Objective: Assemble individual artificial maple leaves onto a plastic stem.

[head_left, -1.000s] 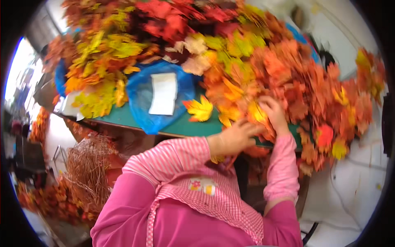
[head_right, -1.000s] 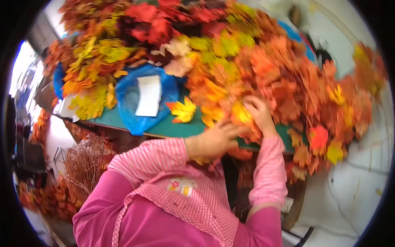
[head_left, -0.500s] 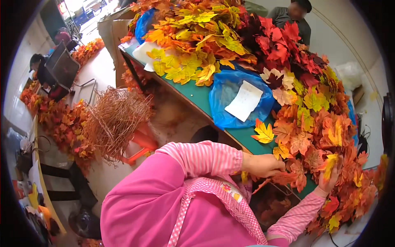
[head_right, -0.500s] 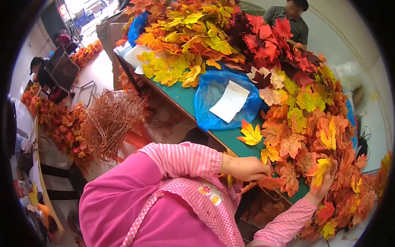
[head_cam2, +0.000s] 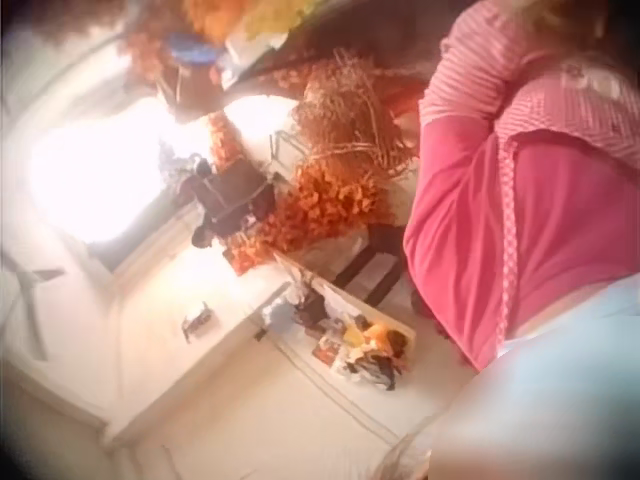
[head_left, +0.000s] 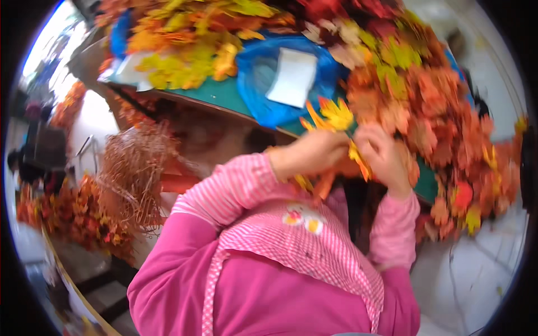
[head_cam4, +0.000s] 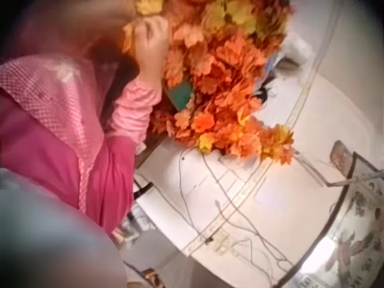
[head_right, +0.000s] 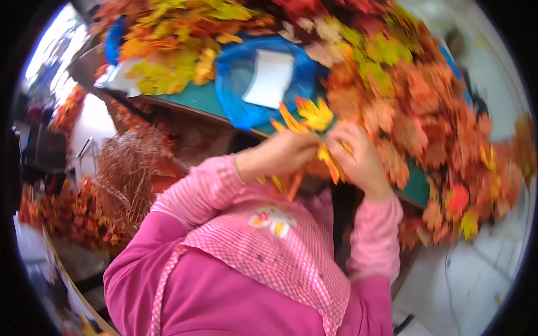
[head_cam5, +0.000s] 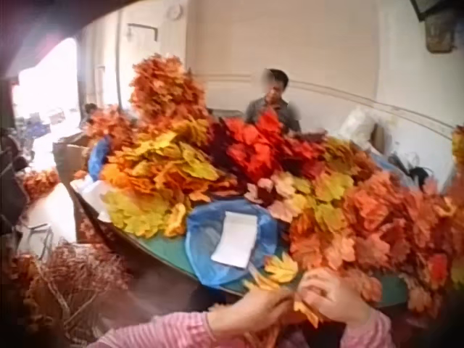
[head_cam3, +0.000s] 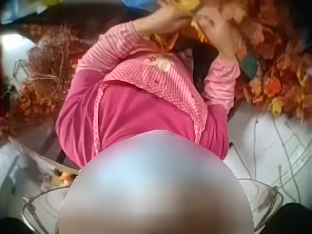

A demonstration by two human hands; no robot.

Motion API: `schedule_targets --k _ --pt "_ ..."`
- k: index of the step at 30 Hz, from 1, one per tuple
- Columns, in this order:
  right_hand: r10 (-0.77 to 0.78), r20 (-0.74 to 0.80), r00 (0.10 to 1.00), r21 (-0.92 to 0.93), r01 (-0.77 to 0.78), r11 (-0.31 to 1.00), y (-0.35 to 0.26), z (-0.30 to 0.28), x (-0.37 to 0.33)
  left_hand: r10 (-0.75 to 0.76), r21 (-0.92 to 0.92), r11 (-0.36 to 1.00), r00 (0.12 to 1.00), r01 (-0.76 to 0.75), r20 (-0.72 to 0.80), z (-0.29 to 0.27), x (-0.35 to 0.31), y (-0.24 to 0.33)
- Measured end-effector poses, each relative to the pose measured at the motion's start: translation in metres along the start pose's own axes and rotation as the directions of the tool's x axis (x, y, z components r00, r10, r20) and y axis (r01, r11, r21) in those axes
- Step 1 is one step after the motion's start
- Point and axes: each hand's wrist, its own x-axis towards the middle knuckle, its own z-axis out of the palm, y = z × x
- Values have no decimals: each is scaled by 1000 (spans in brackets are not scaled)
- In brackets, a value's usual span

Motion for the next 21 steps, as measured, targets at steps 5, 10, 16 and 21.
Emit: schedule_targets --k 5,10,16,21 --pt "355 142 924 357 -382 852 5 10 -5 23 170 985 1000 -21 -7 6 -5 -6" --pt "377 104 920 325 -390 862 18 17 -6 196 316 930 981 -188 8 6 -2 -12" --pt "150 -340 928 562 73 824 30 -15 -14 51 80 996 988 -40 -148 2 4 -24" --pt "220 -128 967 710 -65 701 22 -22 -20 125 157 982 981 -102 -150 -4 8 -28"
